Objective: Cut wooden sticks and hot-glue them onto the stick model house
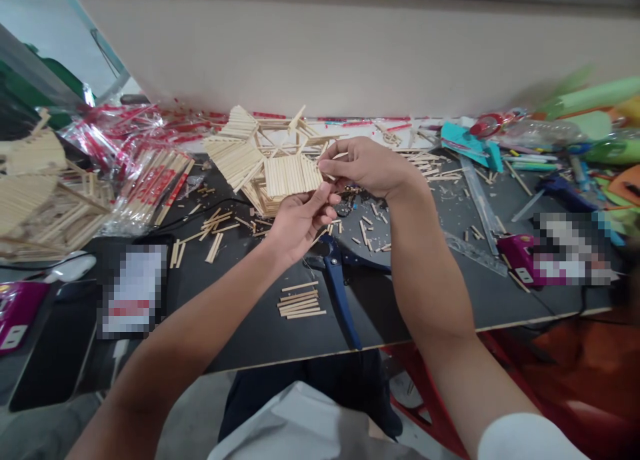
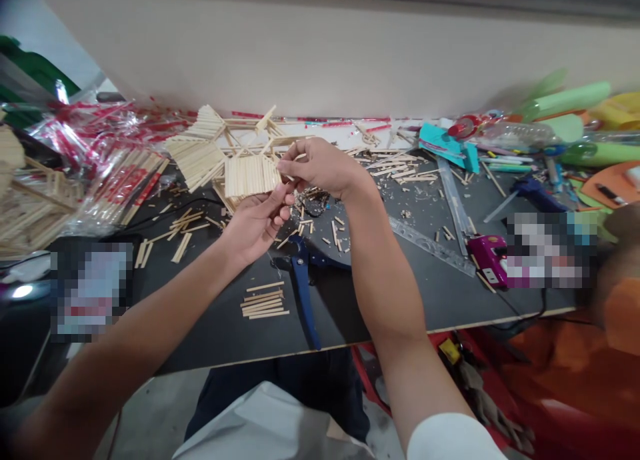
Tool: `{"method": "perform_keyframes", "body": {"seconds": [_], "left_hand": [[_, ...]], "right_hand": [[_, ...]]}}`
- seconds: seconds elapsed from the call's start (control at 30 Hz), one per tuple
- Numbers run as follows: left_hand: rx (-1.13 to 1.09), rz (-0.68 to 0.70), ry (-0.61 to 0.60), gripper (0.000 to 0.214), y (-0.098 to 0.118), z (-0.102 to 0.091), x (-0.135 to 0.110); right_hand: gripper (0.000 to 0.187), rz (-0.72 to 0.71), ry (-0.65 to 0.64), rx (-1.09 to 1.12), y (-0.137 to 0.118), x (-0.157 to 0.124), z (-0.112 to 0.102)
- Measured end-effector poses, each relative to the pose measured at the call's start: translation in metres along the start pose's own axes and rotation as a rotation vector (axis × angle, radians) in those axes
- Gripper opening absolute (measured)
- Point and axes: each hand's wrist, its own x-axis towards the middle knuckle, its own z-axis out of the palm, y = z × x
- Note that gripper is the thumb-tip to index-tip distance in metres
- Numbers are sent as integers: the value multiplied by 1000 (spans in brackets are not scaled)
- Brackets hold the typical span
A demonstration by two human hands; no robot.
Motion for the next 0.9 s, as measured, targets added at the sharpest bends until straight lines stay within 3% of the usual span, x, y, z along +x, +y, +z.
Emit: {"method": "perform_keyframes", "body": {"seconds": [0.4,0.6,0.9], "left_hand": [[-49,-53,20,18,5,-1,0],[-227,-200,-44,17,10,-7,0],[-270,-218,-83,16,6,-9,3]], "right_hand": [[14,-8,4,45,-1,0,3],[13,-27,-1,17,-1,-1,5],[13,-52,-18,-22,-2,-1,4]]}}
